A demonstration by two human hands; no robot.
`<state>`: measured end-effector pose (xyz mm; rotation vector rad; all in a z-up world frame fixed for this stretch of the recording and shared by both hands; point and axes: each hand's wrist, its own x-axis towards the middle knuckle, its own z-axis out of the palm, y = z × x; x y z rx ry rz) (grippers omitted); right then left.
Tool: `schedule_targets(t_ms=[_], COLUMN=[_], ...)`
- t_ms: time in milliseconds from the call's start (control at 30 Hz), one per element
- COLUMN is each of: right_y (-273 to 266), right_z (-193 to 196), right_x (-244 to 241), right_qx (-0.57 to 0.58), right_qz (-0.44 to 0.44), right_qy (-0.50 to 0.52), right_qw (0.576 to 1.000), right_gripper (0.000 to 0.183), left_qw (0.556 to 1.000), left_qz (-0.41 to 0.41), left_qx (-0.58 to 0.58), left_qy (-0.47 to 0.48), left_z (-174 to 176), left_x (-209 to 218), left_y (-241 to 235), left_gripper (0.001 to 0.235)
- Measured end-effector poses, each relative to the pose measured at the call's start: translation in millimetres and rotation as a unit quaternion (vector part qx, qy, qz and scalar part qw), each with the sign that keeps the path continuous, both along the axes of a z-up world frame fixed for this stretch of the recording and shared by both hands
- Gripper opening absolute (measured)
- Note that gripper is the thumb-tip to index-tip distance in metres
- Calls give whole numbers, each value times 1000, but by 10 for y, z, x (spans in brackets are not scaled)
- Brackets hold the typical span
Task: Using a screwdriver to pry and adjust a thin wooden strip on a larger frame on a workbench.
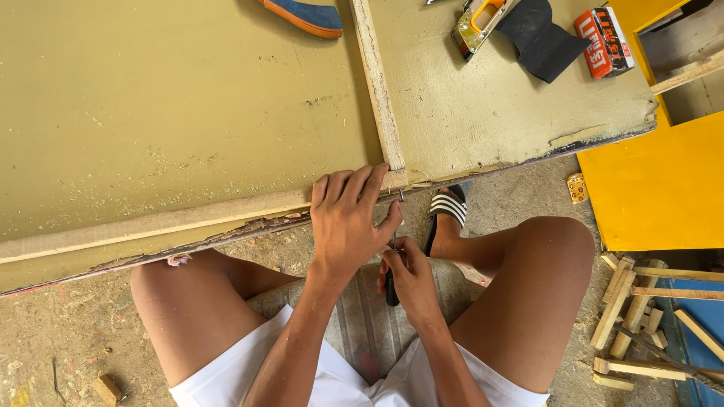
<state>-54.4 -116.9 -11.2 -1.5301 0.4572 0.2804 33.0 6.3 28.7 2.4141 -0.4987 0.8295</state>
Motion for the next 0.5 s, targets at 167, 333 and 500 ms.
schedule_targets(t_ms=[167, 333, 500], right_y=[-43, -54, -61], right_z=[-80, -138, -113], right_x=[-11, -23, -26], right_qx=[5, -1, -1], right_qz=[-9, -7, -6], right_qy=[-26, -26, -44], right_qw=[1000, 1000, 999], right_gripper=[21, 21, 20], left_qw=[1000, 999, 999], left_qz=[6, 3, 1], left_qx=[-9, -26, -15], left_qy=[-23, -35, -47], left_z=[-23, -48, -43], left_x=[19, 25, 15], left_y=[-13, -13, 4], left_gripper=[33, 30, 7])
